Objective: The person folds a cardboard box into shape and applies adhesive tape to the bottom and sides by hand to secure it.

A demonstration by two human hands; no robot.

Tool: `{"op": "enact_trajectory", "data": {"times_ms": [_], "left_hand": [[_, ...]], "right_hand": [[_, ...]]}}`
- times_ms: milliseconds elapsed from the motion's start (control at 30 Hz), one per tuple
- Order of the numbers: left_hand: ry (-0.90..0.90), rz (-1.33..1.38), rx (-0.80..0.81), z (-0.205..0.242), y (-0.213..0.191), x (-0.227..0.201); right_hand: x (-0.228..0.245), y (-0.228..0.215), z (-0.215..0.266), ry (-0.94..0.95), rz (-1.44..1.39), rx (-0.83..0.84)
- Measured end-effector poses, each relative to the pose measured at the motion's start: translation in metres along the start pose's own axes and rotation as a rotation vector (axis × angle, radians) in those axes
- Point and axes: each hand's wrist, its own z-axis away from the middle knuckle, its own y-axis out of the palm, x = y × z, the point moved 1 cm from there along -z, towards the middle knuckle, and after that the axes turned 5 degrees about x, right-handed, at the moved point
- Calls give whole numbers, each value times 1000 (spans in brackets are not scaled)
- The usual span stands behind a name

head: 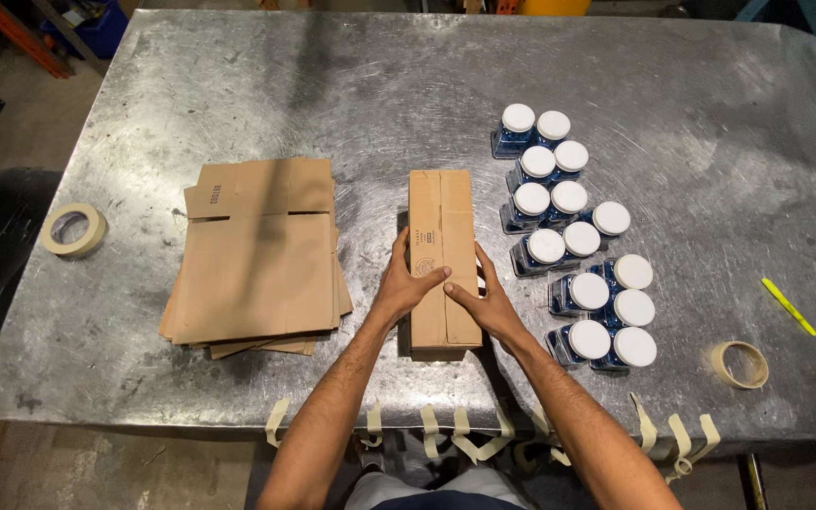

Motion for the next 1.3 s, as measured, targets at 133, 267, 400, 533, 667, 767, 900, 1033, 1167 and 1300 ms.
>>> {"op": "enact_trajectory", "data": {"times_ms": [133,267,400,533,667,767,900,1033,1167,1300], "left_hand": [[33,29,-125,10,6,8],[176,-148,-361,17,20,18],[356,-211,-438,16,32,37],[271,-140,-217,31,20,37],[170,-156,-29,32,2,42],[169,-143,55,43,-13,37],[204,-217,189,27,-26,36],[70,-318,257,9,-40,46],[46,-372,258,10,-38,42],[37,-286,237,30,-38,32]], "right_hand": [[5,-1,6,-9,11,-6],[-39,-11,-12,-95,180,-207],[-64,-14,-19,-190,202,-375],[-64,-9,-2,-189,124,-388],[-60,3,16,-201,54,-275],[-46,17,32,-158,82,-268],[-67,-3,15,-74,30,-272],[-82,-15,-8,-90,-45,-206],[-65,-12,6,-71,-98,-177],[-39,-6,38,-29,-153,-65]]}}
